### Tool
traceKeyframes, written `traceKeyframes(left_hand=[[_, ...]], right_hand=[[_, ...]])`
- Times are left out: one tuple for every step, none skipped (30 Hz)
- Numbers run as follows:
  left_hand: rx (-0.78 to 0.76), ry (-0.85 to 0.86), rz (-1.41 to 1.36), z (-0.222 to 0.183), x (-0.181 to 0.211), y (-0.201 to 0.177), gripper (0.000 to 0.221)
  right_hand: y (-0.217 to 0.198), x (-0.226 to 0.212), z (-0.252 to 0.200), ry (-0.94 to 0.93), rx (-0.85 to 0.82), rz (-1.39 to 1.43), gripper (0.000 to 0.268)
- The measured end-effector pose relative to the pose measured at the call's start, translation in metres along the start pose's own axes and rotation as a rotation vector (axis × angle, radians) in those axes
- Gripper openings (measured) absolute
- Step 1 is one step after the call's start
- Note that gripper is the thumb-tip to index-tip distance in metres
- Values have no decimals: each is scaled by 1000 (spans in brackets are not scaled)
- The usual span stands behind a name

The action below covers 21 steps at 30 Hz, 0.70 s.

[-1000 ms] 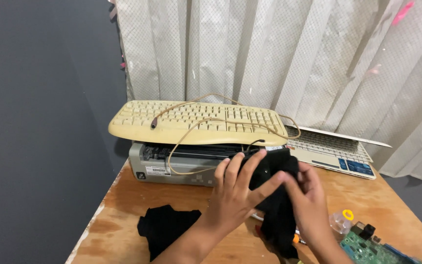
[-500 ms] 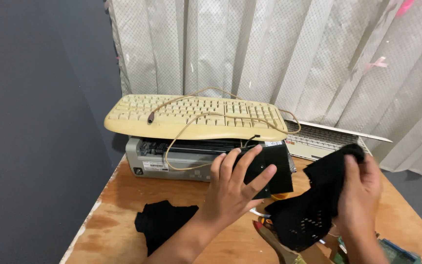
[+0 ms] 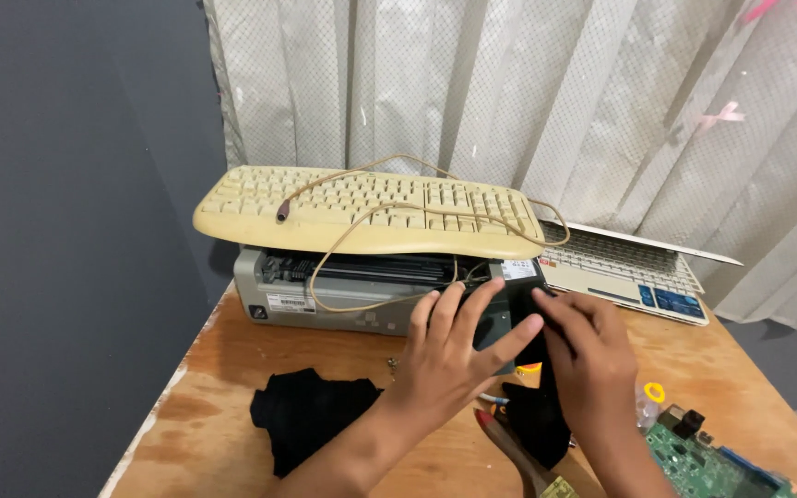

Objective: Cleaning a computer fan with a brush and unscrewing a keyboard on a workbench.

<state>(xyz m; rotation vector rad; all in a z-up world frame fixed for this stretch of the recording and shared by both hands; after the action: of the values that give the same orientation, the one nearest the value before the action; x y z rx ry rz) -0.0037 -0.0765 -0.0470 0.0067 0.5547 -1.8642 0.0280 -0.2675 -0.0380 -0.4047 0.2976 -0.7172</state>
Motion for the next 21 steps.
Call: traceKeyframes(left_hand=[[-14,1,3,0,1,-1,115],[-26,1,7,1,0,0,120],[-25,-1,6,-2,0,4,120],[-13,0,-3,-5,-2,8,122],[-2,2,-11,-9,-2,12,125],[-6,2,-14,-10,-2,12,125],[-21,-2,-42,-11,-2,12,123],[-28,-3,-66,-10,-3,13,121],[-24,1,-66,-9,-3,13,121],[-21,2,-56,-9,-3,14,120],[-17,2,-46,-9,-2,15,120],[-16,3,-47,-11,-2,17,120],[-45,14,-28,-12,-2,19,126],[-78,25,-10,-15,-2,21,133],[-81,26,-11,-15,-2,21,133],[-64,22,-11,-15,-3,21,129],[-47,18,-12,-15,-4,21,125],[-48,16,-12,-16,-4,21,125],[-43,13,-31,-16,-3,21,121],[-36,11,-46,-15,-4,21,117],[-35,11,-43,-15,-6,23,117]], right_hand=[[-1,-4,1,35,-30,-6,37],[-1,-8,5,67,-60,-12,35],[0,-11,2,66,-61,-15,35],[2,-14,-1,68,-95,13,32],[5,-18,-5,69,-130,41,29],[4,-10,-1,73,-131,41,29],[2,-3,4,70,-83,4,26],[1,6,11,61,-29,-35,23],[5,6,7,60,-24,-37,23],[8,7,3,85,-66,-30,25],[12,9,-1,111,-109,-24,26],[14,7,-3,111,-108,-25,26],[17,5,-5,101,-140,-29,27],[20,2,-8,93,-173,-31,29],[16,6,-4,97,-174,-30,29],[13,10,1,110,-134,-25,26],[9,15,5,124,-93,-20,24],[12,9,-1,124,-96,-19,24],[15,3,-8,109,-130,6,24],[19,-2,-12,93,-160,33,24],[23,10,-13,90,-159,34,24]])
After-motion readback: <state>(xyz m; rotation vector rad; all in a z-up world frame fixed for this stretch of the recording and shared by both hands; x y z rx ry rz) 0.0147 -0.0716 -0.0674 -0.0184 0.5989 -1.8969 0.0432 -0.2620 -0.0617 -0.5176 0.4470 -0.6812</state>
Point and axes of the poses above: each hand's wrist, its own z-axis towards the middle knuckle, its own y-axis out of the palm, x = y × z, the point moved 1 cm from there along z, towards the middle knuckle, and after that the axes turned 2 degrees about -z, right-handed, at the moved point
